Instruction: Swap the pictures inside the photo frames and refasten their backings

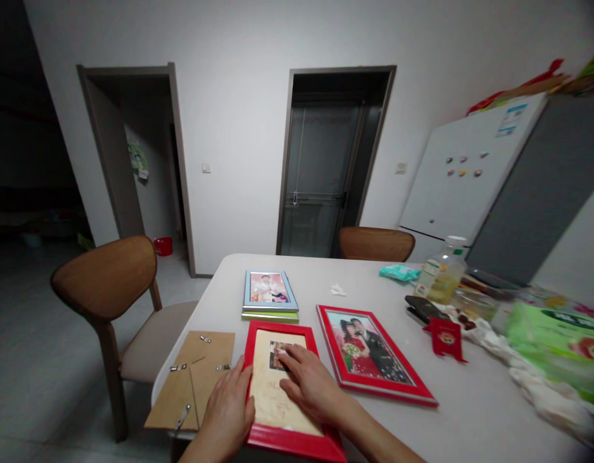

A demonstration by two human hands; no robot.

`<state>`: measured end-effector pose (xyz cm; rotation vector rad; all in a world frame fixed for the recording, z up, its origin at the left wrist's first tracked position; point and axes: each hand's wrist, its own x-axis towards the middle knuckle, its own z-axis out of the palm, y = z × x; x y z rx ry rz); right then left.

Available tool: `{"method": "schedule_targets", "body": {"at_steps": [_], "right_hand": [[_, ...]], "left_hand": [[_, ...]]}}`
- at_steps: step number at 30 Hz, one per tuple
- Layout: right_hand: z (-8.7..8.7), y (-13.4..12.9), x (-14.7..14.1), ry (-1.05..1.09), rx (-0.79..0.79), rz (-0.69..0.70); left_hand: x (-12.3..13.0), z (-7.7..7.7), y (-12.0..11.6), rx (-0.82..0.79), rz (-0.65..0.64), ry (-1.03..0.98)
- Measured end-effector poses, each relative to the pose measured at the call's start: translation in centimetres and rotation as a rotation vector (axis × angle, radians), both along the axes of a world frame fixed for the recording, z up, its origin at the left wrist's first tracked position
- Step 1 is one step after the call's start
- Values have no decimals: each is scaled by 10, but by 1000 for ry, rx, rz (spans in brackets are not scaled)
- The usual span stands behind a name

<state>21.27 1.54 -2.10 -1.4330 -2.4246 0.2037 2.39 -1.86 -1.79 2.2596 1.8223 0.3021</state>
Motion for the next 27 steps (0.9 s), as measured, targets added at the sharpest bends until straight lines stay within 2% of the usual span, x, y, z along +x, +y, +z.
{"method": "schedule_targets", "body": {"at_steps": [5,15,20,25,27], "right_hand": [[-2,4,3,-55,-14,-123],[-4,6,4,-43,-37,-170],[0,7,2,-31,-52,-168],[5,12,2,-14,-33,-232],[7,12,5,-16,-61,-202]], "left_hand": [[-1,-1,0,9,3,-20],[-1,-1,0,20,-10,-31],[-2,0,1,28,-20,-54],[-2,-3,6,56,-28,-104],[-1,-4,7,78,-37,-120]]}}
